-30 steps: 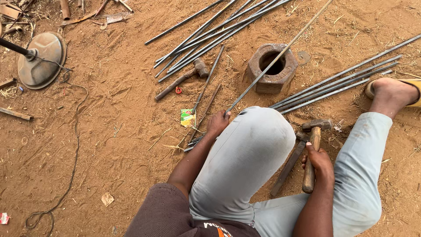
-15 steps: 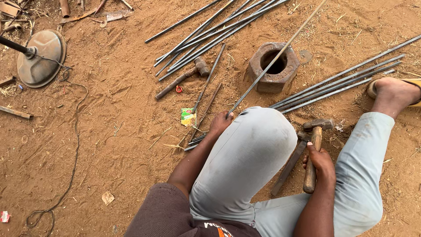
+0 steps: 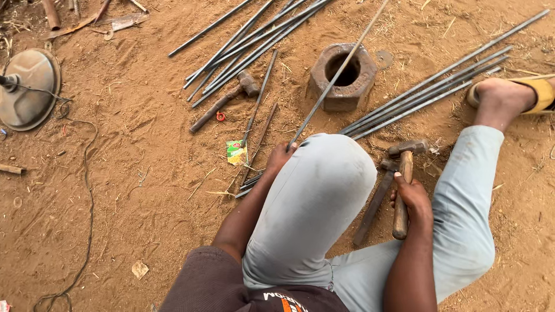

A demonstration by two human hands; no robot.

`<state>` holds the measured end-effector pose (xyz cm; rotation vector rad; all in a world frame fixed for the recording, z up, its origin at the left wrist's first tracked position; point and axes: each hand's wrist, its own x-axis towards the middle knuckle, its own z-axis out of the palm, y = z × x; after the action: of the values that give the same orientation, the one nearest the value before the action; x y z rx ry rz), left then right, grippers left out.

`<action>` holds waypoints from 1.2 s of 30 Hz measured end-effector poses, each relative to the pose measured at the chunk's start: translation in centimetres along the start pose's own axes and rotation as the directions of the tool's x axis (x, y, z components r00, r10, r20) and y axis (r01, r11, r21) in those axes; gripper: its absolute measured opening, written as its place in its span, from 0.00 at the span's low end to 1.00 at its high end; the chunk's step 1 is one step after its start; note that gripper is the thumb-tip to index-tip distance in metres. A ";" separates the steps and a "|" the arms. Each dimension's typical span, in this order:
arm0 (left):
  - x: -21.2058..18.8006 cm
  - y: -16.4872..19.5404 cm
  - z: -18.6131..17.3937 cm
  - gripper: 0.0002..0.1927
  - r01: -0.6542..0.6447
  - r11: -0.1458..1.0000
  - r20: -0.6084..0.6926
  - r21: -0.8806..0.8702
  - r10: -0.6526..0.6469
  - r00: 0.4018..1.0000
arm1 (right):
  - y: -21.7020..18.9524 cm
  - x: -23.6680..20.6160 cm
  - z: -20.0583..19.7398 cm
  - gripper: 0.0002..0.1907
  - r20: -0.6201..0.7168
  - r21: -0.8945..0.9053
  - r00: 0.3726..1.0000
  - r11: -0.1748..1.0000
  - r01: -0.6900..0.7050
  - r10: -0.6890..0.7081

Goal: The person sits on the ground and uses a hammer to repeatedly strike the end of a metal rod against a concrete block, sharpening it. They handle multiple rods, placing finished ones aside.

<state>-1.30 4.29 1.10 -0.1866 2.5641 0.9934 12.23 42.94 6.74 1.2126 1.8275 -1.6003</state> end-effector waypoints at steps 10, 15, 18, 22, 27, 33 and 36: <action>-0.5 0.4 -1.2 0.26 0.027 0.991 0.016 -0.129 -0.025 1.000 | 0.4 0.7 0.1 0.20 0.015 0.041 1.000 0.999 0.005 -0.006; 0.2 0.0 -1.3 0.24 0.028 0.993 0.034 -0.119 -0.024 0.999 | 0.5 0.8 0.0 0.20 0.014 0.043 1.000 0.999 0.002 -0.002; 0.2 0.1 -1.3 0.22 0.050 0.993 0.034 -0.104 -0.047 0.998 | 0.4 0.6 0.1 0.20 0.005 0.030 1.000 1.000 -0.008 0.008; -0.6 0.5 -1.1 0.17 0.030 0.997 -0.036 -0.077 -0.033 0.999 | 0.2 0.2 0.1 0.22 0.001 0.026 1.000 1.000 -0.010 0.010; -1.1 1.0 -1.0 0.12 0.028 0.999 -0.156 -0.044 -0.035 0.987 | -0.2 -0.4 0.1 0.22 -0.009 0.016 0.999 0.999 -0.031 0.031; -0.6 0.4 -0.8 0.17 -0.035 0.996 -0.158 -0.078 0.023 0.987 | -0.5 -0.9 0.1 0.22 -0.020 0.020 0.999 0.999 -0.046 0.046; -0.6 0.1 -0.4 0.20 -0.061 0.994 -0.153 -0.093 0.047 0.987 | -0.4 -0.9 0.2 0.22 -0.016 0.030 0.999 0.999 -0.031 0.032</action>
<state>-0.94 4.04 1.69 -0.2282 2.6708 1.1674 12.34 42.49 7.65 1.2656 1.7916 -1.6102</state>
